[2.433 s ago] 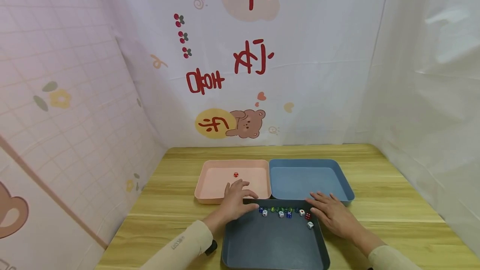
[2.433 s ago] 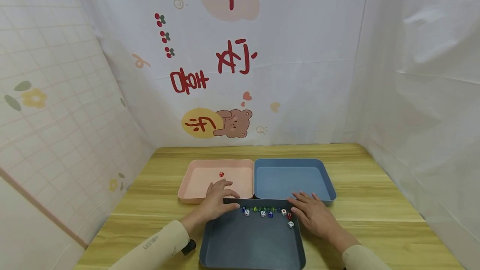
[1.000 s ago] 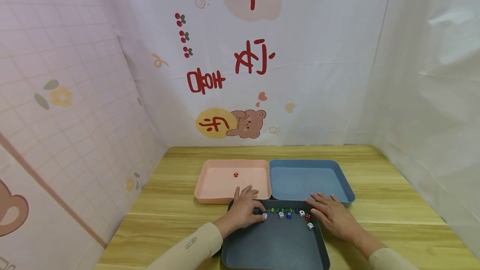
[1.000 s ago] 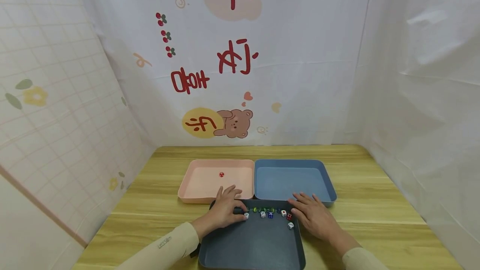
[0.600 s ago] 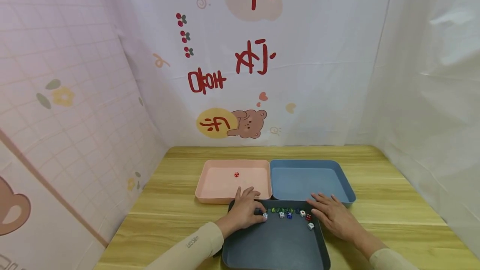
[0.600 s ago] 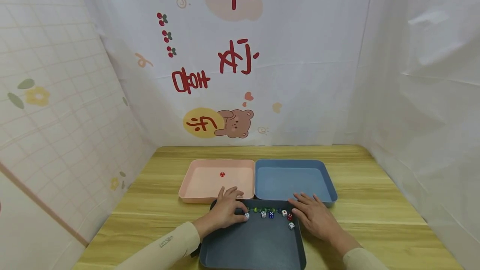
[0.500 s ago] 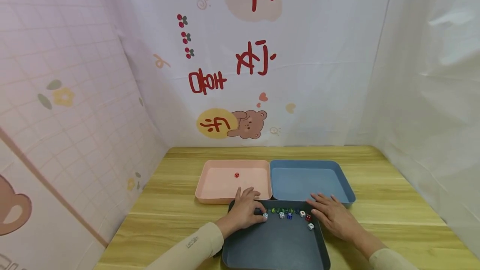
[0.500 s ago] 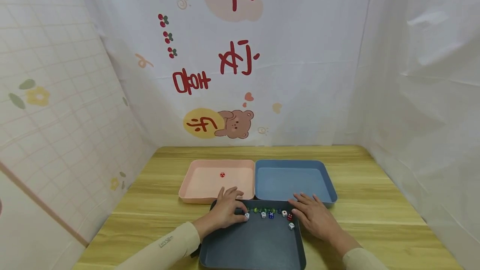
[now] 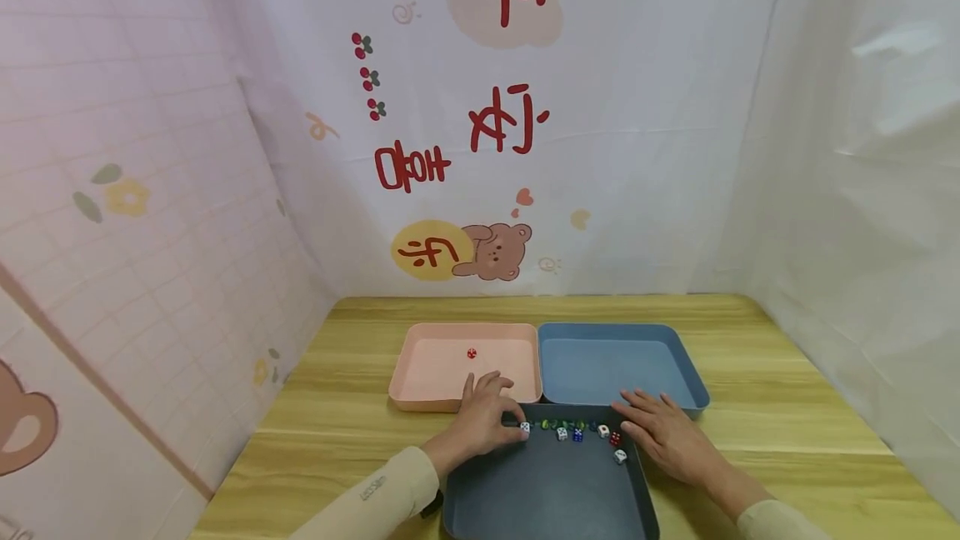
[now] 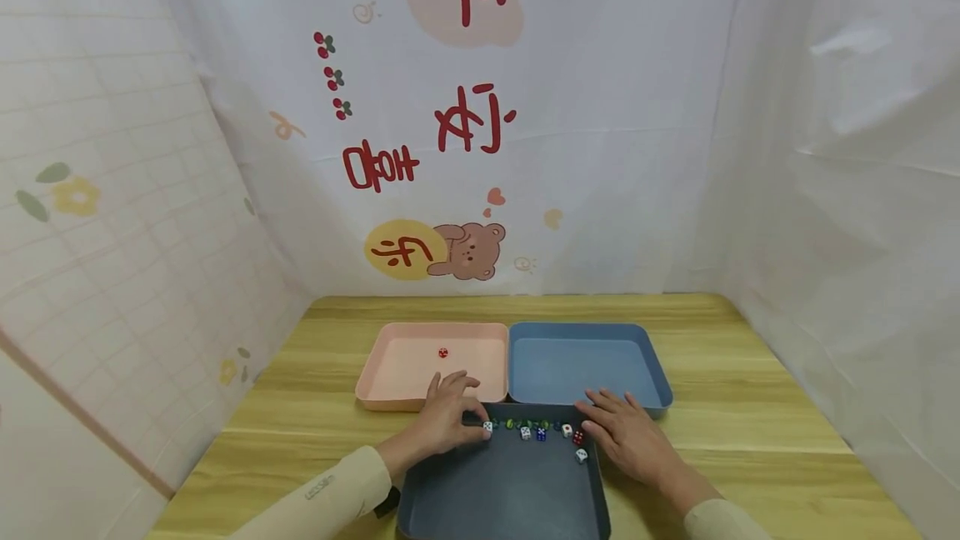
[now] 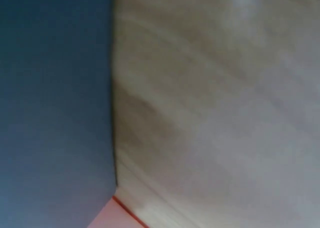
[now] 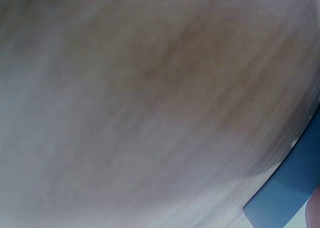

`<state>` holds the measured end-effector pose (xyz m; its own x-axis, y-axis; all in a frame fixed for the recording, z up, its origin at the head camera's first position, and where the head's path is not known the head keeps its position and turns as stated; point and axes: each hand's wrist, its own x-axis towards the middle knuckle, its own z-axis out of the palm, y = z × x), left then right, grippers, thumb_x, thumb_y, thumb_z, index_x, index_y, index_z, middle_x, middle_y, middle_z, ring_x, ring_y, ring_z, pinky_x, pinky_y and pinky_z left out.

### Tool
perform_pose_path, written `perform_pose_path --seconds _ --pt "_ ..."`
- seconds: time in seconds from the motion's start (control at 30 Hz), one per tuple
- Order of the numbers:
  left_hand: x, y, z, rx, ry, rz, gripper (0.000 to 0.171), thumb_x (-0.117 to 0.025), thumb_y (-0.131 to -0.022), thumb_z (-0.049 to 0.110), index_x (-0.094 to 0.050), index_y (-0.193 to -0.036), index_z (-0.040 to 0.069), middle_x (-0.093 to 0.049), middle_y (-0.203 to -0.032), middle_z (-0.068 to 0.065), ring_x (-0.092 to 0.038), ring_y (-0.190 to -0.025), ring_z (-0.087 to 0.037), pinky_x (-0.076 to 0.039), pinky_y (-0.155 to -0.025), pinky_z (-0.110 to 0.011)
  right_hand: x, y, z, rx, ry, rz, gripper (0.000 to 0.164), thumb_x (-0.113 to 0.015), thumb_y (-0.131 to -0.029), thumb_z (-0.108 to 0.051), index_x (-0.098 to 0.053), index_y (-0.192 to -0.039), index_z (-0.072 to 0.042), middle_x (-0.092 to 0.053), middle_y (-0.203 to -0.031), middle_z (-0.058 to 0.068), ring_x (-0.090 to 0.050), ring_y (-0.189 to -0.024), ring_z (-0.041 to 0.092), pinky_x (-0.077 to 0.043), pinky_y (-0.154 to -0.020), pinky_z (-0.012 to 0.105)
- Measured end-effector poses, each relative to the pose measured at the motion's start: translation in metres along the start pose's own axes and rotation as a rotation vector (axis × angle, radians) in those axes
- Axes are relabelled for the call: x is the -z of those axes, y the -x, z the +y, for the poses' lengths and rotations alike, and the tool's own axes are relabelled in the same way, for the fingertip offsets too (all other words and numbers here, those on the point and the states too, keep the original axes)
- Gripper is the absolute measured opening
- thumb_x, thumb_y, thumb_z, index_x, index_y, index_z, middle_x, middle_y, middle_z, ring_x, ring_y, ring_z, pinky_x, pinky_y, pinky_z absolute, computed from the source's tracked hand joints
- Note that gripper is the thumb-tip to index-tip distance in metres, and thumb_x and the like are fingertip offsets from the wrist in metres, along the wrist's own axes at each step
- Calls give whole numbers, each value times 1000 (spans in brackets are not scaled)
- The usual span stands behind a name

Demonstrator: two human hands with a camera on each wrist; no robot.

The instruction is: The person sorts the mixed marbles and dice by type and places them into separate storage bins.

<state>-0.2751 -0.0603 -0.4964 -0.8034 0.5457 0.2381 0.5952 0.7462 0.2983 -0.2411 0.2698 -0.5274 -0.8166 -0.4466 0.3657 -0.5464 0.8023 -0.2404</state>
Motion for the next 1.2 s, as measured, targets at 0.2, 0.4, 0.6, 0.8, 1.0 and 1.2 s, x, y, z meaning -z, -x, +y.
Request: perform_pose_path --seconds 0.2,0.4,0.6,0.8,1.0,1.2 --pt "8 0 -4 40 3 27 15 -73 -71 42 -71 -79 30 -50 -124 -7 -29 -127 -30 -7 -99 -63 -2 -1 0 8 2 4 37 -51 -92 -32 -56 -126 -18 -47 -132 8 -39 -123 32 -21 -96 59" --pt "13 -3 -11 73 22 53 13 -73 -72 40 -70 -78 29 -49 -125 -8 -28 -127 -31 -6 -99 -62 -2 -1 1 8 9 12 36 -51 -92 -32 -56 -126 -18 -47 -132 8 -39 -123 32 -21 -96 60" --pt "18 -5 -17 102 44 75 12 -73 -72 39 -70 -77 28 -49 -123 -10 -30 -125 -32 -7 -98 -63 -2 -1 1 13 20 21 36 -52 -92 -32 -57 -125 -19 -47 -132 7 -40 -123 32 -22 -96 59" --pt "23 -10 -22 111 50 94 13 -72 -73 39 -70 -77 27 -49 -123 -11 -29 -126 -35 -8 -98 -63 -1 0 0 6 25 16 36 -51 -92 -32 -57 -125 -19 -47 -133 7 -39 -123 32 -21 -97 58" --pt "29 -13 -25 119 65 113 13 -73 -73 38 -70 -77 26 -50 -122 -11 -30 -125 -32 -6 -98 -64 -1 0 1 30 24 36 35 -52 -92 -31 -58 -124 -18 -48 -132 8 -41 -122 33 -24 -94 60" --pt "34 -17 -31 155 58 115 10 -72 -73 39 -68 -75 30 -49 -124 -9 -30 -125 -31 -7 -98 -63 0 -1 0 44 24 42 35 -52 -92 -30 -58 -124 -17 -48 -131 10 -41 -121 35 -23 -94 61"
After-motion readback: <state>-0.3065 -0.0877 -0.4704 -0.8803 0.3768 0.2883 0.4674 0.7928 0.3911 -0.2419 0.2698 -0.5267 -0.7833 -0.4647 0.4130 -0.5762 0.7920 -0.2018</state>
